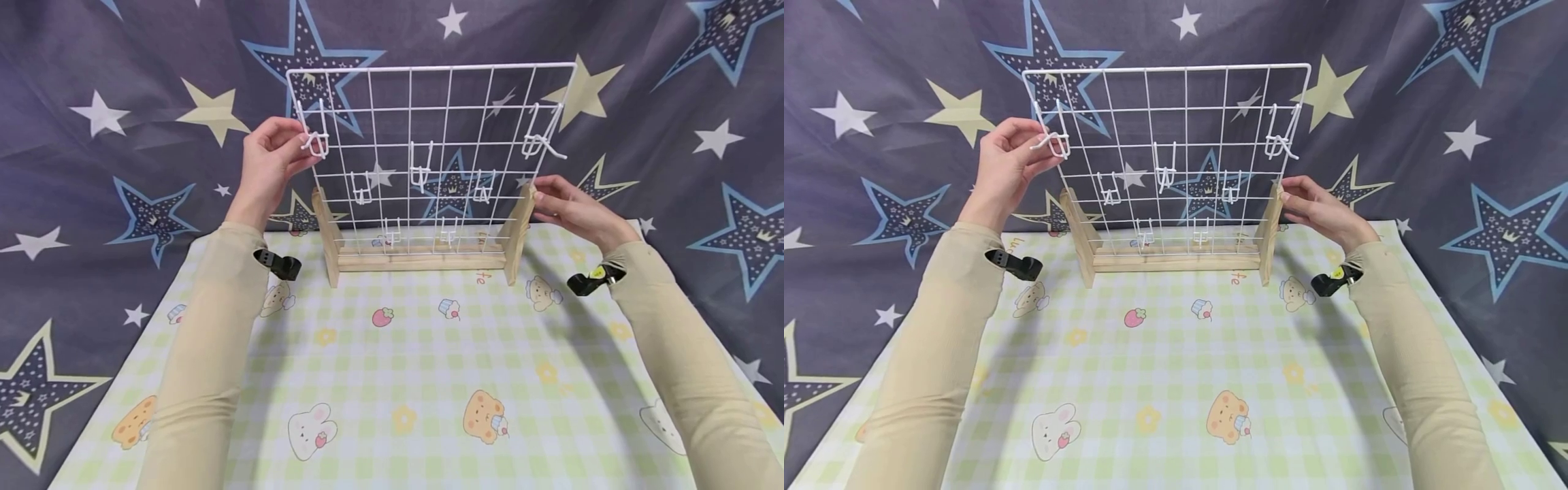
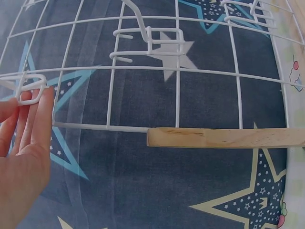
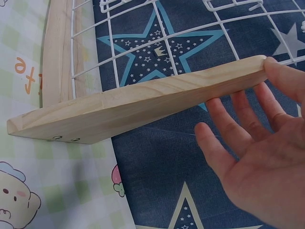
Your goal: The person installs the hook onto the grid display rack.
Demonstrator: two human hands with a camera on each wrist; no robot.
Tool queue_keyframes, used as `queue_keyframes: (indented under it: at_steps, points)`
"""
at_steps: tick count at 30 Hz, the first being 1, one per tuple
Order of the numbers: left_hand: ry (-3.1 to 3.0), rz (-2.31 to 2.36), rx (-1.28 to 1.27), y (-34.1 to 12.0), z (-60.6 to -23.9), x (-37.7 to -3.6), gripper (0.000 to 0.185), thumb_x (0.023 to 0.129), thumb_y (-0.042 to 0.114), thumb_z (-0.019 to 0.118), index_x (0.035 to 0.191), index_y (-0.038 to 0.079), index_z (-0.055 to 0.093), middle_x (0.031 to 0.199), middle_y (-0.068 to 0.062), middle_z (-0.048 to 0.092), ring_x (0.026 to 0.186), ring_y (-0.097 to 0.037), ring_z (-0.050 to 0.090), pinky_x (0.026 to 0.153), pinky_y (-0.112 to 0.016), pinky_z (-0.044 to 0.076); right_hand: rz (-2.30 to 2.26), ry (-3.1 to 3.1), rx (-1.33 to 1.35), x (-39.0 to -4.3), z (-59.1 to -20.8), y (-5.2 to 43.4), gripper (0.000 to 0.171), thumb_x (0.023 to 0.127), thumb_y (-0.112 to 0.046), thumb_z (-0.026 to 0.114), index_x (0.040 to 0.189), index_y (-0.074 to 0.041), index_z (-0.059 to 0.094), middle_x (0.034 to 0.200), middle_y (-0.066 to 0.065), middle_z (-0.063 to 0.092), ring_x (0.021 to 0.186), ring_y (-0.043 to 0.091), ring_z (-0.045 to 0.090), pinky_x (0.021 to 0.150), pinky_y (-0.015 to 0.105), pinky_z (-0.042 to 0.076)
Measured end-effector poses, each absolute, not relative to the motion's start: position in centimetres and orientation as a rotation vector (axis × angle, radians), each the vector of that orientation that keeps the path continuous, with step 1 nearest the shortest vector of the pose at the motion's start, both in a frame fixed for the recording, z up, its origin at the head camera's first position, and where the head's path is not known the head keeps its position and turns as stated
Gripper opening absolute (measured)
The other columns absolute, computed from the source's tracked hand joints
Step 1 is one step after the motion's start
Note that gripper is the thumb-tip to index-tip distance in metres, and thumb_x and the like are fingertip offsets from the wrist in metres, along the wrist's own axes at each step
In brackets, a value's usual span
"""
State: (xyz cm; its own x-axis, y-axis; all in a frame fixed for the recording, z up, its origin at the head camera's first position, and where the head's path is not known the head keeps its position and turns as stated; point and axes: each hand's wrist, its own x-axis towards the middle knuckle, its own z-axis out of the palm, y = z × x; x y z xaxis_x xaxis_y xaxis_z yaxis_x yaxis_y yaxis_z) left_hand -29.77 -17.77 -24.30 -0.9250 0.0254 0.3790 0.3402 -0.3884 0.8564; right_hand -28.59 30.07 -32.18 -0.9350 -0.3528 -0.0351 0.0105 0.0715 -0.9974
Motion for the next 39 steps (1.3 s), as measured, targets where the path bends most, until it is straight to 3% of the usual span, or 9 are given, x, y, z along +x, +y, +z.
queue_keyframes:
  at_steps: [7, 22, 30, 39]
  points:
    - [-1.578, -2.411, -0.502, -17.5, -24.3, -30.1, 0.011, 0.090, -0.014, 0.058, 0.092, -0.004, 0.063, 0.086, -0.018, 0.067, 0.072, -0.025, 0.068, 0.068, -0.031, 0.058, -1.937, 2.097, -0.335, -28.7, -32.3, 29.9, 0.033, 0.101, -0.014, 0.051, 0.130, -0.010, 0.035, 0.122, 0.003, 0.045, 0.111, 0.009, 0.052, 0.106, 0.032, 0.037]
    - [-1.609, -2.315, -0.468, -17.1, -24.2, -30.2, 0.013, 0.089, -0.016, 0.057, 0.089, -0.004, 0.062, 0.078, -0.016, 0.064, 0.066, -0.022, 0.065, 0.064, -0.030, 0.058, -1.936, 2.110, -0.320, -28.8, -32.2, 29.8, 0.033, 0.101, -0.014, 0.051, 0.130, -0.010, 0.035, 0.123, 0.004, 0.044, 0.111, 0.008, 0.052, 0.101, 0.028, 0.041]
    - [-1.633, -2.339, -0.428, -17.1, -25.0, -30.1, 0.016, 0.087, -0.017, 0.057, 0.088, -0.003, 0.063, 0.076, -0.014, 0.064, 0.064, -0.020, 0.064, 0.063, -0.031, 0.058, -1.954, 2.089, -0.334, -28.8, -32.2, 29.8, 0.034, 0.101, -0.014, 0.052, 0.131, -0.010, 0.034, 0.124, 0.005, 0.044, 0.112, 0.009, 0.052, 0.107, 0.034, 0.036]
    - [-1.644, -2.313, -0.441, -17.4, -25.9, -30.1, 0.015, 0.088, -0.016, 0.057, 0.088, -0.003, 0.064, 0.077, -0.014, 0.063, 0.066, -0.020, 0.065, 0.067, -0.032, 0.058, -2.098, 2.047, -0.356, -28.2, -33.2, 29.3, 0.034, 0.101, -0.012, 0.050, 0.132, -0.009, 0.035, 0.121, 0.003, 0.043, 0.108, 0.009, 0.053, 0.097, 0.025, 0.043]
